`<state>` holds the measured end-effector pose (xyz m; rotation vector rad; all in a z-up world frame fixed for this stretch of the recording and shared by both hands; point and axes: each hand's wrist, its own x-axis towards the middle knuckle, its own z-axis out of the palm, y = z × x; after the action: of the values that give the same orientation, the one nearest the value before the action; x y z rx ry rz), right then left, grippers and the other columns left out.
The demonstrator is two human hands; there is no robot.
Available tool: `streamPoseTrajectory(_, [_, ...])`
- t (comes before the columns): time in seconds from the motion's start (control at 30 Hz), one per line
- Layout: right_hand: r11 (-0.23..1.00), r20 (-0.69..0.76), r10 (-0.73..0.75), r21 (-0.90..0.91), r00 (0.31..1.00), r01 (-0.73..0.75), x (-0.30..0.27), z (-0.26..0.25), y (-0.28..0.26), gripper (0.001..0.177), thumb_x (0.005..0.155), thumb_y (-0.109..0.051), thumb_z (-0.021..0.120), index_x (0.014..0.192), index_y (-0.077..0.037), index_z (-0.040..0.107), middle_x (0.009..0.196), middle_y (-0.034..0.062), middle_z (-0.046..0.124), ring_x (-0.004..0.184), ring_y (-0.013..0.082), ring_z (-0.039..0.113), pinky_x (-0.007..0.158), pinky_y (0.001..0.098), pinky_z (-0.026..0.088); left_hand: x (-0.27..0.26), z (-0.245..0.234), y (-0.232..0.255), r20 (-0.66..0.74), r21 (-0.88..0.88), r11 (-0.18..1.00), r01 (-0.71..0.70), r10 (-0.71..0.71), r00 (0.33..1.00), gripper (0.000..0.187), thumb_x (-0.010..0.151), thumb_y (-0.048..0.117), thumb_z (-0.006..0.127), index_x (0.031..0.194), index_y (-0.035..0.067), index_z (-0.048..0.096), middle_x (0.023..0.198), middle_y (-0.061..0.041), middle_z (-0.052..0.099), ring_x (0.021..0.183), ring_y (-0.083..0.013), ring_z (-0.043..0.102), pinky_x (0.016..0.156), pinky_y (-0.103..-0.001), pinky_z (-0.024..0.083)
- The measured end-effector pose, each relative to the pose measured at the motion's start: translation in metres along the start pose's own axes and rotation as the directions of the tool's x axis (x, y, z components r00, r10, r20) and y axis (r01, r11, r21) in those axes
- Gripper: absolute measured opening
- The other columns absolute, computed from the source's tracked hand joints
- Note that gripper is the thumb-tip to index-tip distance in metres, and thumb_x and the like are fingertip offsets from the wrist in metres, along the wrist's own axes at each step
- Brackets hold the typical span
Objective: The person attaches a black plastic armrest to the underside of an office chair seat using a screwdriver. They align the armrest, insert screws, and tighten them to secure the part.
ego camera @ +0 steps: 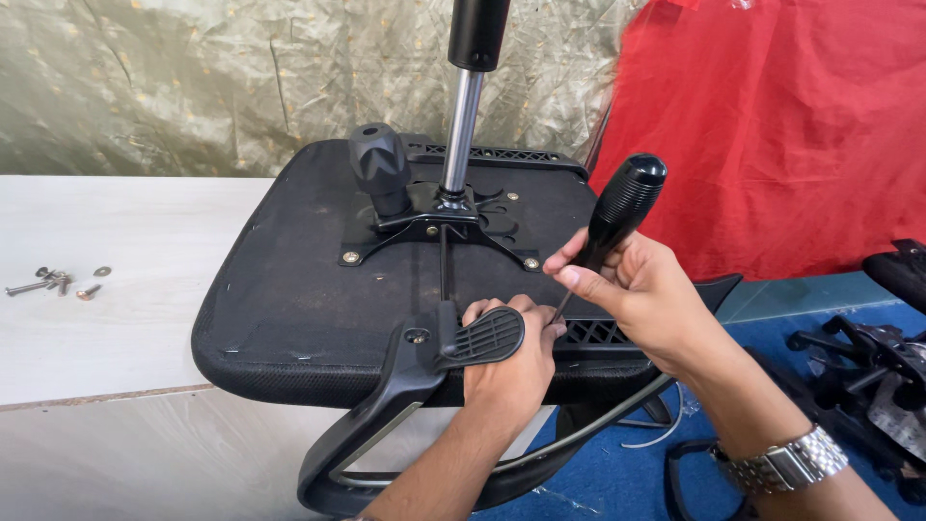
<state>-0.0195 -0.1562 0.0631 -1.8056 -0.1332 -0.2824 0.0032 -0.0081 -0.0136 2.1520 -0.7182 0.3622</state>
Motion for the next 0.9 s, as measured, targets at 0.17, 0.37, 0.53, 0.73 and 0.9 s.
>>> streamPoseTrajectory(0.17, [0.993, -0.117, 0.081, -0.076, 0.99, -0.09, 0.006, 0.009, -0.006, 0.028, 0.087, 0.0, 0.075, 0.112, 0.002, 0.063, 0.102, 0.0121, 0.074, 0.095, 0.0157, 0.07, 0.088, 0.0301, 0.057, 0.0, -0.002, 0.001, -0.004, -0.034, 0.999, -0.005, 0.005, 1.0, 0.017, 0.093, 0.018, 0.064, 0.097, 0.009, 0.078, 0.097, -0.008, 0.073, 0.1, -0.0312, 0.061, 0.104, -0.049, 0.033])
streamPoseTrajectory(0.37, [0.995, 0.055, 0.072, 0.063, 0.996, -0.075, 0.009, -0.001, -0.021, 0.034, 0.086, 0.0, 0.064, 0.12, -0.004, 0.063, 0.115, 0.0083, 0.075, 0.109, 0.0127, 0.07, 0.096, 0.0282, 0.056, 0.002, -0.003, -0.001, -0.007, -0.016, 1.0, -0.019, 0.019, 1.0, 0.016, 0.09, 0.016, 0.065, 0.097, 0.01, 0.078, 0.099, -0.007, 0.072, 0.099, -0.0309, 0.059, 0.098, -0.047, 0.035])
streamPoseTrajectory(0.53, [0.999, 0.011, 0.031, 0.021, 0.999, -0.032, 0.007, 0.002, -0.009, 0.026, 0.088, 0.003, 0.069, 0.113, 0.002, 0.064, 0.109, 0.013, 0.073, 0.106, 0.0171, 0.071, 0.095, 0.0322, 0.058, 0.001, -0.005, -0.002, -0.01, -0.022, 0.999, -0.039, 0.038, 0.999, 0.017, 0.088, 0.022, 0.069, 0.097, 0.009, 0.077, 0.097, -0.008, 0.072, 0.1, -0.0316, 0.059, 0.101, -0.048, 0.032])
streamPoseTrajectory(0.73, [0.979, -0.192, 0.138, -0.122, 0.972, -0.163, 0.009, 0.002, -0.012, 0.028, 0.085, 0.003, 0.077, 0.111, 0.004, 0.064, 0.106, 0.0148, 0.075, 0.1, 0.02, 0.071, 0.09, 0.0318, 0.057, 0.004, -0.011, 0.008, 0.06, -0.093, 0.991, 0.094, -0.088, 0.994, 0.018, 0.091, 0.026, 0.068, 0.098, 0.01, 0.072, 0.089, -0.006, 0.074, 0.099, -0.0273, 0.061, 0.108, -0.047, 0.03])
streamPoseTrajectory(0.9, [0.999, -0.007, -0.031, 0.022, 0.999, 0.031, 0.003, -0.004, -0.017, 0.031, 0.09, 0.0, 0.067, 0.121, 0.0, 0.063, 0.111, 0.009, 0.076, 0.106, 0.0139, 0.073, 0.094, 0.0267, 0.057, 0.005, -0.019, 0.012, 0.13, -0.086, 0.983, 0.162, -0.15, 0.98, 0.019, 0.091, 0.027, 0.068, 0.096, 0.01, 0.073, 0.093, -0.009, 0.072, 0.103, -0.0277, 0.06, 0.108, -0.046, 0.032])
